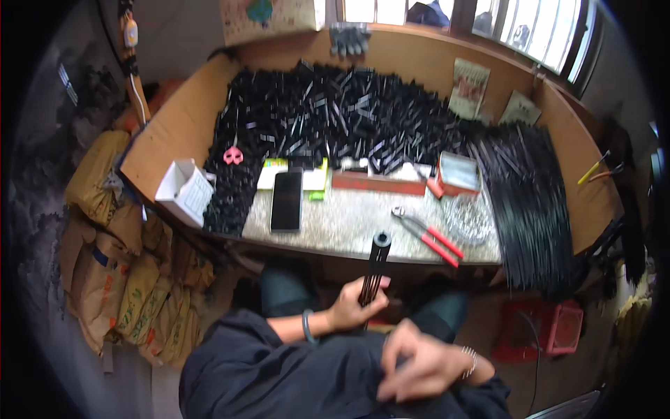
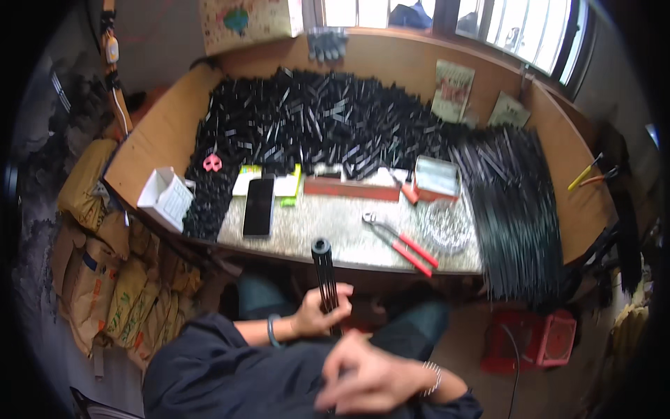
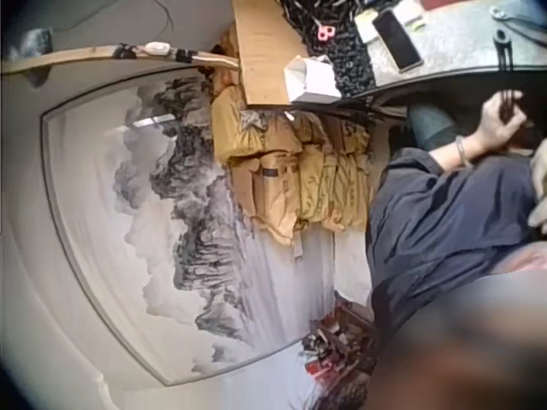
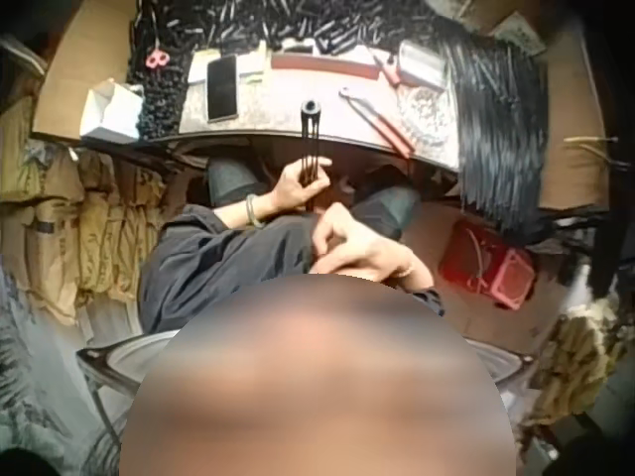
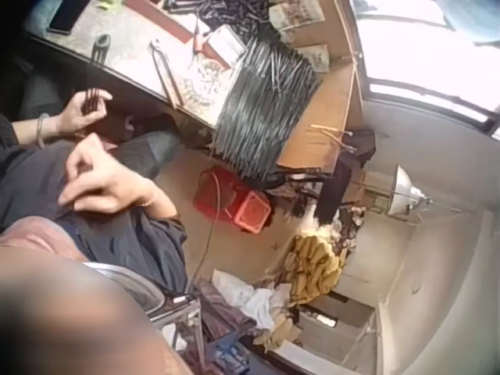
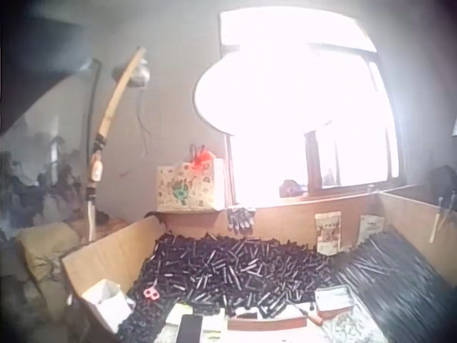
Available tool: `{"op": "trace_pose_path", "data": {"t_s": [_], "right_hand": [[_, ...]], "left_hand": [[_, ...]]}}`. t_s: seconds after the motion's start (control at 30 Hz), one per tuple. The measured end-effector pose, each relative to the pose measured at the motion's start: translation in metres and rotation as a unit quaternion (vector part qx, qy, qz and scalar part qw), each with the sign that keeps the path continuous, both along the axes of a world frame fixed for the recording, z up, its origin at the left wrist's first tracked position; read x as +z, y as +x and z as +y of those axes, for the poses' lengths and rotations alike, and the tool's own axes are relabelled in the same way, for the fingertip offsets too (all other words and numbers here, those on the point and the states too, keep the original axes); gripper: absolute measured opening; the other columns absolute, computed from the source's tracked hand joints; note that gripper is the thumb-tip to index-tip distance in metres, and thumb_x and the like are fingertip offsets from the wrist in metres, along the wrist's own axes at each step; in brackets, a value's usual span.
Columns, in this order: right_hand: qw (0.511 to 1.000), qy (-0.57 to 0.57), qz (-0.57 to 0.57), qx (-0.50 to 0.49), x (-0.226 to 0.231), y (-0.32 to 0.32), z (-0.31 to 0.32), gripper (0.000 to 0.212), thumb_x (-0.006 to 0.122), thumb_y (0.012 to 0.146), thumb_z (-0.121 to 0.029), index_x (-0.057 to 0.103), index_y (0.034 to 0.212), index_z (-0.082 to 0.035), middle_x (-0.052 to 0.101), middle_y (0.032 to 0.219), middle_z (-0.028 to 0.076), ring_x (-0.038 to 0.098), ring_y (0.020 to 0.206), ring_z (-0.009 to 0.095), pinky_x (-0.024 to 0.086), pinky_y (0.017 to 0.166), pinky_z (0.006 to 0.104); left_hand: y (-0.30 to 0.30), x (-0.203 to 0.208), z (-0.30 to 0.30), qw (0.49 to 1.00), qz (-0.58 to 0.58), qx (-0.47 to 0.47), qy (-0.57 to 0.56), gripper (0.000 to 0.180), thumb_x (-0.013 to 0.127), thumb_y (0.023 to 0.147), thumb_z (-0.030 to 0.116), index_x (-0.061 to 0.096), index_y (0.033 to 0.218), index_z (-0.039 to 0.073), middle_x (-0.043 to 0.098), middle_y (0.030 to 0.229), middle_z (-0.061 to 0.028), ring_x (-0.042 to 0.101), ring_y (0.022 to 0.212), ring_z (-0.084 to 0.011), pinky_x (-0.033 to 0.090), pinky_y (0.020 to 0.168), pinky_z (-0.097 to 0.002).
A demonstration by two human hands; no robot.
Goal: The recorder is assembling and bundling black rods and components at a factory workbench using pliers.
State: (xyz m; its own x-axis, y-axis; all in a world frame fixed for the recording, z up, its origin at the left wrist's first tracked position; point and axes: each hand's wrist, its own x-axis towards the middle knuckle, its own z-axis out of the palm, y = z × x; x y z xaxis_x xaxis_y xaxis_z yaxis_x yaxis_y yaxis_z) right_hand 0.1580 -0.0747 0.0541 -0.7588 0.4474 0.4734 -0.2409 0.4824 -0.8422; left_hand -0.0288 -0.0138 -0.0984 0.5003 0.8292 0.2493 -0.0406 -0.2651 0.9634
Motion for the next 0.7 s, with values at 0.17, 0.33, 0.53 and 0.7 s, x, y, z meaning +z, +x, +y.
{"op": "trace_pose_path", "data": {"t_s": [0.17, 0.33, 0.53, 0.7], "right_hand": [[0.954, -0.122, 0.181, 0.204, 0.007, -0.025, -0.033, 0.038, 0.052, 0.091, -0.043, 0.064, 0.088, -0.007, 0.053, 0.093, 0.013, 0.046, 0.08, 0.03, 0.03, 0.074, 0.0433], [0.98, -0.065, 0.104, 0.159, 0.006, -0.019, -0.037, 0.03, 0.056, 0.091, -0.039, 0.064, 0.089, -0.01, 0.051, 0.092, 0.013, 0.045, 0.078, 0.03, 0.03, 0.074, 0.0431], [0.965, -0.089, 0.124, 0.211, 0.0, -0.025, -0.028, 0.032, 0.06, 0.089, -0.043, 0.066, 0.085, -0.012, 0.05, 0.094, 0.012, 0.044, 0.078, 0.028, 0.032, 0.072, 0.0422], [0.963, -0.049, 0.099, 0.248, 0.002, -0.04, -0.017, 0.032, 0.06, 0.088, -0.045, 0.067, 0.078, -0.015, 0.052, 0.097, 0.011, 0.045, 0.077, 0.029, 0.036, 0.068, 0.0414]], "left_hand": [[0.007, -0.09, -0.028, 0.999, 0.024, -0.007, -0.026, 0.016, 0.06, 0.091, 0.008, 0.058, 0.104, 0.0, 0.063, 0.087, -0.0048, 0.062, 0.083, -0.0119, 0.05, 0.076, -0.0265], [0.01, 0.002, 0.007, 0.999, 0.026, 0.031, 0.002, 0.013, 0.057, 0.091, 0.008, 0.055, 0.1, -0.001, 0.06, 0.077, -0.0107, 0.062, 0.071, -0.0192, 0.05, 0.066, -0.033], [-0.09, 0.115, 0.039, 0.936, 0.114, 0.256, 0.214, 0.045, 0.064, 0.087, 0.017, 0.049, 0.124, -0.004, 0.063, 0.093, -0.0224, 0.063, 0.081, -0.0399, 0.049, 0.071, -0.0405], [-0.201, 0.092, -0.007, 0.879, 0.171, 0.43, 0.119, 0.036, 0.061, 0.09, 0.014, 0.048, 0.119, -0.002, 0.063, 0.077, -0.0133, 0.063, 0.066, -0.0263, 0.049, 0.062, -0.0349]]}}
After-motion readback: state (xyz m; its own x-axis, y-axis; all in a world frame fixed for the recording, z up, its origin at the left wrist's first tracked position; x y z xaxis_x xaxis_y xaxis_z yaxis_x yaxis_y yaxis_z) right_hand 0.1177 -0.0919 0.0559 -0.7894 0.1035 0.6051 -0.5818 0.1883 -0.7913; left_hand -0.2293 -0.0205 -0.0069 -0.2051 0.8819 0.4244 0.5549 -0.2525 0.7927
